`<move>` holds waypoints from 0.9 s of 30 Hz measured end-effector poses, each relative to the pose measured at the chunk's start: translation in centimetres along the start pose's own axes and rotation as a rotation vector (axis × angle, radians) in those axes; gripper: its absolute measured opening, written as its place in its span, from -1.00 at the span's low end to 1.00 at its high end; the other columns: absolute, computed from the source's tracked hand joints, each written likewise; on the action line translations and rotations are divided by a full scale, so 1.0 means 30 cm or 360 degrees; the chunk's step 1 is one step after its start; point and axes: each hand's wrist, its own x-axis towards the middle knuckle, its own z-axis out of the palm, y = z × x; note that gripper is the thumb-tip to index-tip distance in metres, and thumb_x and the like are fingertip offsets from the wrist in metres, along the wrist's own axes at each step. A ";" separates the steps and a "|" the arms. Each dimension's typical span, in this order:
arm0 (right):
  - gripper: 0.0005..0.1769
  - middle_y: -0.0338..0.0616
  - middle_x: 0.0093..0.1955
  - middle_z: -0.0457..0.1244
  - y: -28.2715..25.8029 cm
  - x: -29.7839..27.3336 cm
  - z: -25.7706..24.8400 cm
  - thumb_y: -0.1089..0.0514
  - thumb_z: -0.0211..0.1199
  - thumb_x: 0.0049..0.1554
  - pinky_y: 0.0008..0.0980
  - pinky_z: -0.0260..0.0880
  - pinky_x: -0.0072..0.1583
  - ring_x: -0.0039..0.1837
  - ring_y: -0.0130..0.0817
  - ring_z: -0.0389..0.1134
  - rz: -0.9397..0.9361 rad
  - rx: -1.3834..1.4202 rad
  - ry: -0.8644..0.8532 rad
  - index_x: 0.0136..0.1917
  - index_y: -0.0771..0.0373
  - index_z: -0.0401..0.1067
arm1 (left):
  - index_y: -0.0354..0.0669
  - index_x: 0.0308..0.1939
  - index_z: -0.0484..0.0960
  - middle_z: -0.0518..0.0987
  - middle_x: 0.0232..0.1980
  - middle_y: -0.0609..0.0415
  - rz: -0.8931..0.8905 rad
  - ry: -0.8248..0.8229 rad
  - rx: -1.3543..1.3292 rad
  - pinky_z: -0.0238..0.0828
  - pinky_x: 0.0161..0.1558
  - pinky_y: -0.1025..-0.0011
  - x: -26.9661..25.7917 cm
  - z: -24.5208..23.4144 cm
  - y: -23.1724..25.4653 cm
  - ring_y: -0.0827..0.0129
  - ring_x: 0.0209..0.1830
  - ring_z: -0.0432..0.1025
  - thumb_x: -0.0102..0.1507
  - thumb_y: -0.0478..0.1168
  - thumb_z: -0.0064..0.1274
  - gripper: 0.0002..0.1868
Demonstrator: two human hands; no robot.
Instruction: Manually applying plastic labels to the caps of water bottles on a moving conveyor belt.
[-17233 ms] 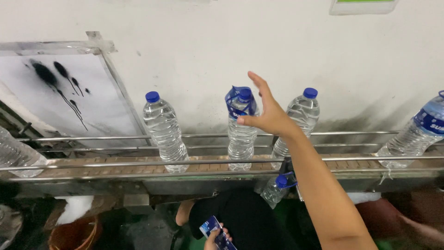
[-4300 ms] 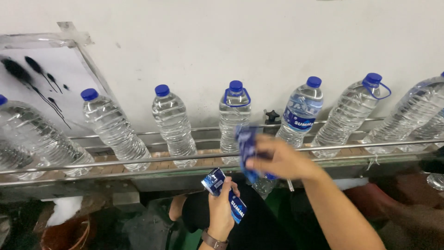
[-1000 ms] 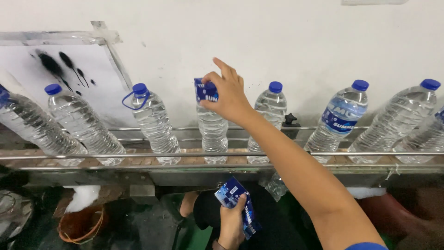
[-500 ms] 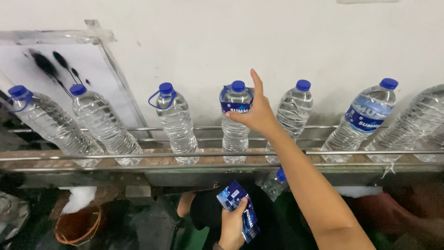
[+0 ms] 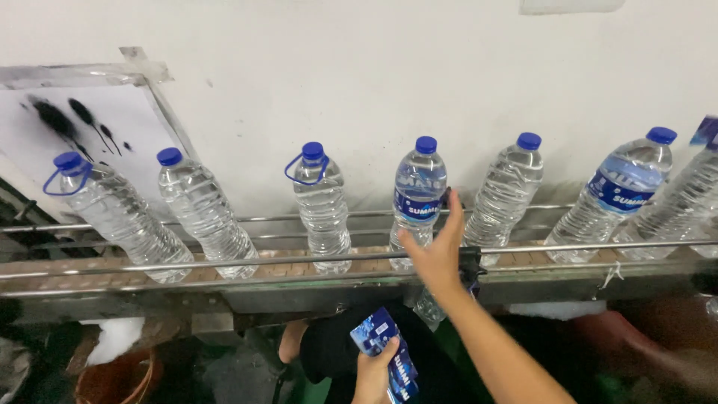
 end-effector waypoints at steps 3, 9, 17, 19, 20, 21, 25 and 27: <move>-0.14 0.12 0.54 0.03 0.090 -0.285 0.148 0.07 0.27 0.14 -0.09 0.10 0.49 0.55 -0.05 0.07 -0.0332 -0.0028 0.0092 0.56 0.29 -0.06 | -0.22 0.35 0.50 0.62 0.17 -0.27 0.0059 -0.0059 -0.0234 0.30 0.27 0.01 0.007 -0.070 0.022 -0.13 0.18 0.49 0.13 -0.24 0.28 -0.32; -0.32 -0.11 0.36 0.31 0.241 -0.488 0.315 0.00 0.28 0.15 -0.25 0.31 0.35 0.37 -0.28 0.34 0.0330 0.0109 -0.0698 0.48 0.13 0.17 | -0.37 0.27 0.57 0.65 0.14 -0.29 0.0222 0.0204 -0.0345 0.39 0.21 0.16 0.023 -0.227 0.105 -0.03 0.14 0.54 0.24 -0.29 0.20 -0.49; -0.41 -0.17 0.25 0.30 0.125 -0.484 0.463 -0.15 0.17 0.20 -0.18 0.30 0.28 0.32 -0.26 0.31 0.0151 -0.0381 -0.1222 0.42 0.10 0.31 | -0.27 -0.06 0.58 0.50 -0.31 -0.12 0.0150 0.0057 -0.0558 0.34 -0.12 0.24 0.133 -0.475 0.133 0.16 -0.29 0.45 0.36 -0.28 0.10 -0.87; -0.28 -0.08 0.27 0.25 0.106 -0.478 0.506 -0.34 0.12 0.19 -0.13 0.24 0.23 0.25 -0.08 0.25 0.0106 -0.0723 -0.1444 0.45 0.11 0.28 | -0.26 0.22 0.47 0.52 -0.02 -0.28 0.0087 -0.0216 -0.0776 0.34 0.14 0.00 0.171 -0.539 0.141 -0.06 0.03 0.45 0.41 -0.25 -0.10 -0.69; -0.28 -0.08 0.27 0.25 0.110 -0.481 0.526 -0.34 0.12 0.19 -0.13 0.24 0.23 0.25 -0.08 0.25 0.0099 -0.0721 -0.1443 0.45 0.11 0.28 | -0.26 0.22 0.47 0.52 -0.02 -0.28 0.0093 -0.0217 -0.0776 0.34 0.14 0.00 0.148 -0.541 0.162 -0.06 0.03 0.45 0.41 -0.25 -0.10 -0.69; -0.26 -0.09 0.26 0.28 0.111 -0.486 0.548 -0.38 0.11 0.18 -0.13 0.20 0.23 0.24 -0.12 0.24 0.0002 -0.0762 -0.1461 0.41 0.16 0.31 | -0.19 0.34 0.38 0.49 0.10 -0.29 0.0046 -0.0203 -0.0798 0.29 0.20 -0.02 0.122 -0.545 0.184 -0.09 0.12 0.41 0.36 -0.22 -0.07 -0.54; -0.16 -0.11 0.26 0.31 0.142 -0.509 0.626 -0.57 0.04 0.12 -0.10 0.13 0.23 0.25 -0.19 0.21 -0.0168 -0.0778 -0.1486 0.12 0.23 0.54 | -0.22 0.50 0.23 0.39 0.33 -0.41 0.0111 -0.0315 -0.0851 0.20 0.36 -0.09 0.087 -0.582 0.242 -0.18 0.35 0.30 0.30 -0.22 -0.12 -0.35; -0.20 -0.14 0.25 0.31 0.141 -0.519 0.657 -0.56 0.10 0.10 -0.12 0.12 0.23 0.24 -0.21 0.19 -0.0151 -0.0771 -0.1513 0.06 0.20 0.56 | -0.22 0.47 0.28 0.41 0.29 -0.36 0.0162 -0.0268 -0.0785 0.23 0.32 -0.06 0.126 -0.628 0.239 -0.15 0.31 0.33 0.26 -0.23 -0.04 -0.34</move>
